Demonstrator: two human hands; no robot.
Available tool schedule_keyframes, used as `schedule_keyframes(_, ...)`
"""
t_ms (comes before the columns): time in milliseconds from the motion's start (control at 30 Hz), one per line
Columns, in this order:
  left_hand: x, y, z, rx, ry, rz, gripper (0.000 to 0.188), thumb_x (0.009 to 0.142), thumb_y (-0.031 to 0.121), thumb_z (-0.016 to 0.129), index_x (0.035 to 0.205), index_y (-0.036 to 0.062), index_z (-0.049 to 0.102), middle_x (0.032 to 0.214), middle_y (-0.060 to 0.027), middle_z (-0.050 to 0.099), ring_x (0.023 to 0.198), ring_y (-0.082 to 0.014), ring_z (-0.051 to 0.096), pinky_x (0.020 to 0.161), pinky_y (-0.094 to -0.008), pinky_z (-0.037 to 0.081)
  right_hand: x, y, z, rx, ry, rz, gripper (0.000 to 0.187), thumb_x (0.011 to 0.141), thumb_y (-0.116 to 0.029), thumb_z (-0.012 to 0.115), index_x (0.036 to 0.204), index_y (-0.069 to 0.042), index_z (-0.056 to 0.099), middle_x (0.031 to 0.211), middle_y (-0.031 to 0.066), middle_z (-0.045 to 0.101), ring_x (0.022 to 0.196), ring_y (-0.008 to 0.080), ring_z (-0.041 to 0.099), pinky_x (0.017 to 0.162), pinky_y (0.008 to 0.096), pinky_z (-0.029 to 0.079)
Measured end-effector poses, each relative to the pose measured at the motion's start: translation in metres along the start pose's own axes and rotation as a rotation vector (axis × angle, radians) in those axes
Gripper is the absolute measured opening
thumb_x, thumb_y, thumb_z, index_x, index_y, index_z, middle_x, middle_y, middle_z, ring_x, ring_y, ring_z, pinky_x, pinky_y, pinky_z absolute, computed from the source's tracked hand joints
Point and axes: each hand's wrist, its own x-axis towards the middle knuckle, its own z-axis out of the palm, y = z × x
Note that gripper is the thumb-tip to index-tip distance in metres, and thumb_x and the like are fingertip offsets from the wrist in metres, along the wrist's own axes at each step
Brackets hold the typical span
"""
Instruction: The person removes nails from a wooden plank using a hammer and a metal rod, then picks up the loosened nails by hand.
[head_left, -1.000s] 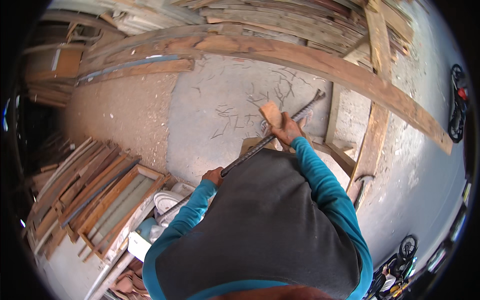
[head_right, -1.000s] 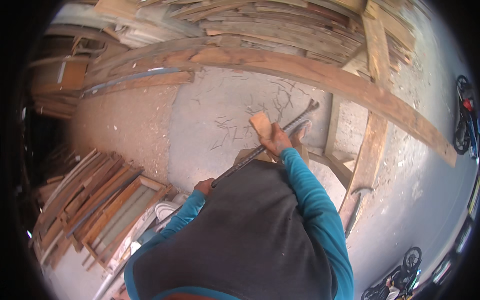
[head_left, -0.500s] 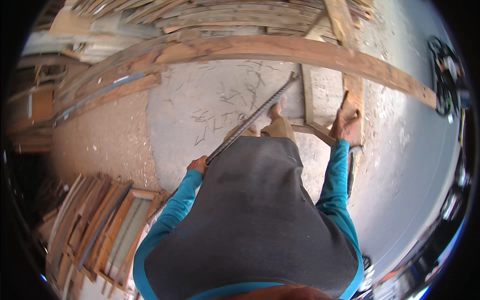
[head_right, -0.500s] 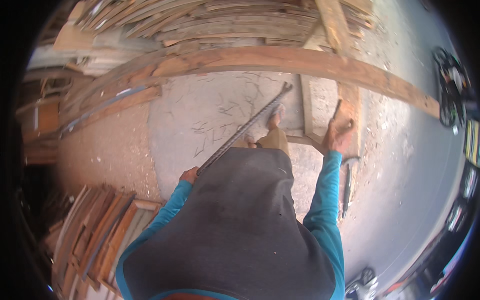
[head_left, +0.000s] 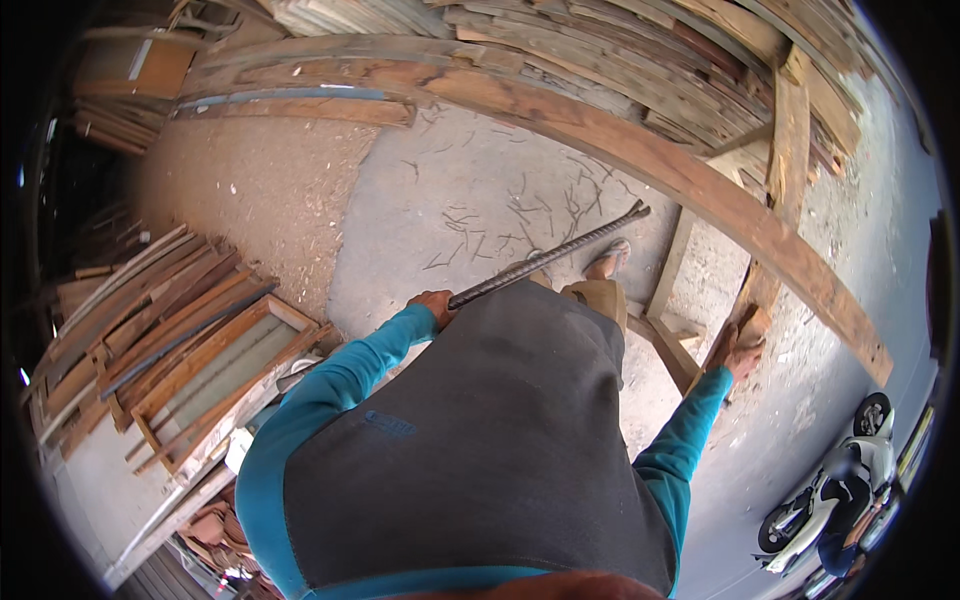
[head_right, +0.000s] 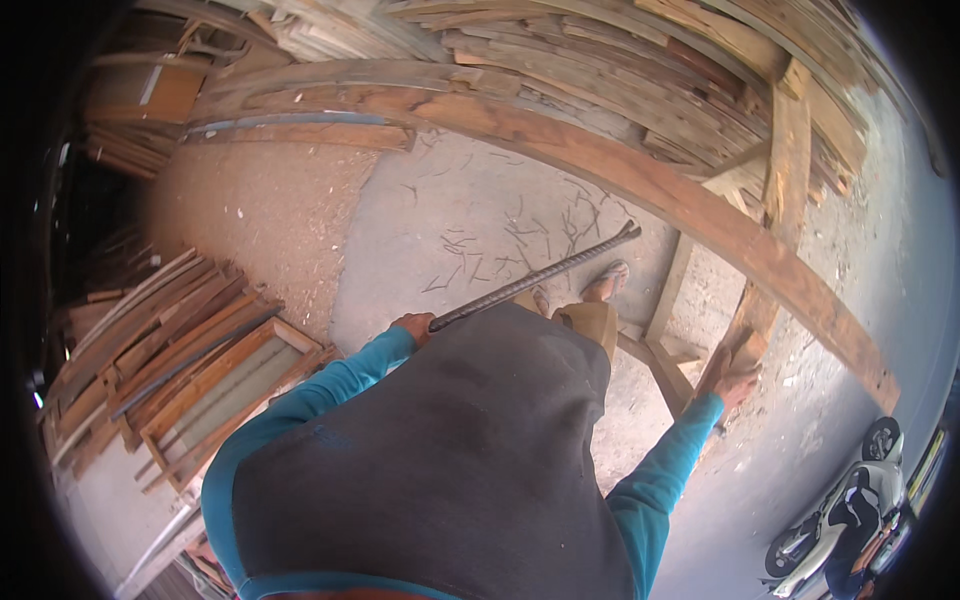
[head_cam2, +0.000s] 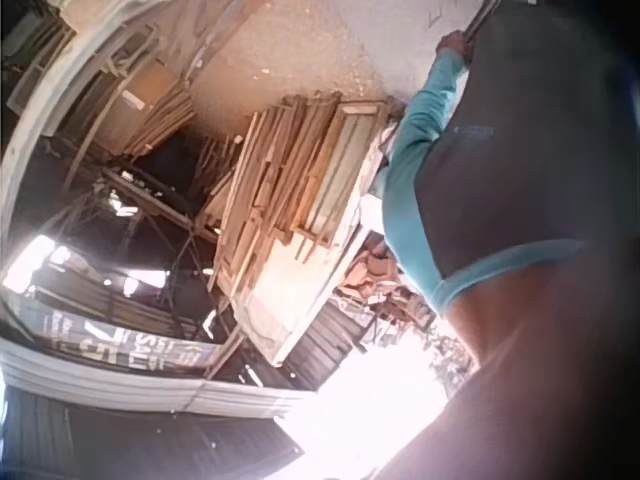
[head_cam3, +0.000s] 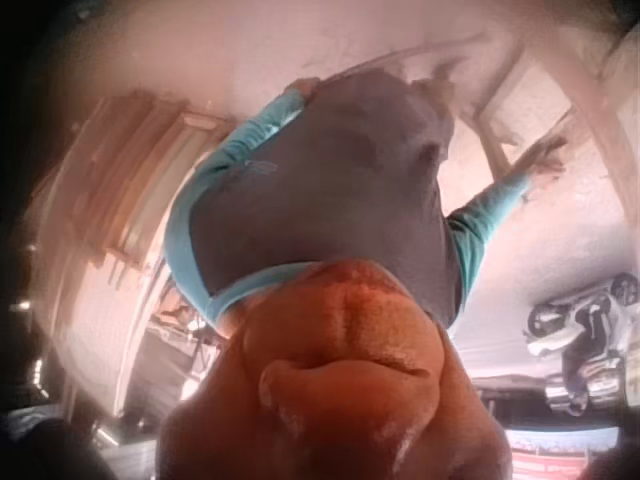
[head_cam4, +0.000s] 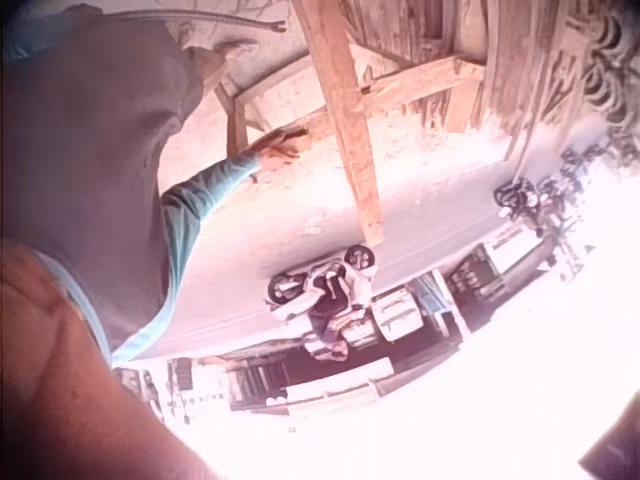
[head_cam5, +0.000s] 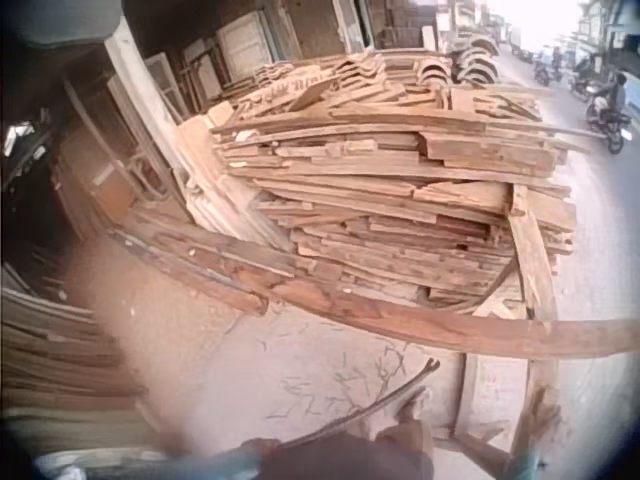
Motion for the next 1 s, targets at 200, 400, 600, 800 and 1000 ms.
schedule_keyframes(200, -0.004, -0.004, 0.027, -0.081, -0.071, -0.011, 0.043, 0.091, 0.042, 0.062, 0.118, 0.0083, 0.064, 0.119, -0.0203, 0.068, 0.113, -0.0372, 0.063, 0.096, -0.0473, 0.050, -0.046, -0.086, -0.053, 0.355, 0.077, -0.393, 0.065, 0.092, -0.046, 0.067, 0.141, -0.008, 0.048, 0.134, 0.0178, 0.056, 0.121, 0.0319, 0.057, 0.100, 0.0484, 0.047)
schedule_keyframes(400, 0.042, 0.001, 0.047, -0.050, -0.118, -0.094, 0.047, 0.090, 0.042, 0.063, 0.120, 0.0059, 0.063, 0.120, -0.0198, 0.067, 0.113, -0.0367, 0.064, 0.096, -0.0469, 0.051, -0.094, -0.125, -0.070, 0.456, -0.090, -0.570, 0.049, 0.095, -0.029, 0.069, 0.131, 0.002, 0.056, 0.130, 0.0221, 0.059, 0.118, 0.0328, 0.060, 0.101, 0.0419, 0.049)
schedule_keyframes(600, 0.067, -0.056, 0.057, -0.159, -0.102, -0.211, 0.045, 0.089, 0.034, 0.063, 0.121, 0.0031, 0.067, 0.122, -0.0234, 0.066, 0.113, -0.0392, 0.064, 0.096, -0.0471, 0.052, -0.081, -0.030, -0.109, 0.166, 0.189, -0.197, 0.058, 0.095, -0.046, 0.063, 0.135, -0.006, 0.056, 0.125, 0.0172, 0.062, 0.116, 0.0326, 0.061, 0.097, 0.0444, 0.051)
schedule_keyframes(800, 0.151, -0.150, 0.127, -0.208, -0.084, -0.204, 0.049, 0.086, 0.044, 0.065, 0.102, -0.0021, 0.069, 0.097, -0.0276, 0.071, 0.096, -0.0429, 0.069, 0.081, -0.0504, 0.055, -0.098, 0.089, -0.112, -0.018, 0.040, 0.042, 0.065, 0.092, -0.049, 0.065, 0.132, 0.001, 0.057, 0.126, 0.0262, 0.061, 0.116, 0.0400, 0.059, 0.098, 0.0456, 0.049)
schedule_keyframes(1000, 0.234, -0.152, 0.177, -0.430, -0.200, -0.178, 0.025, 0.092, 0.021, 0.062, 0.084, -0.0029, 0.064, 0.069, -0.0159, 0.065, 0.054, -0.0272, 0.061, 0.045, -0.0439, 0.046, -0.109, 0.135, -0.082, 0.024, -0.235, 0.147, 0.056, 0.089, -0.045, 0.068, 0.127, -0.004, 0.061, 0.117, 0.0248, 0.065, 0.110, 0.0391, 0.063, 0.095, 0.0452, 0.050)
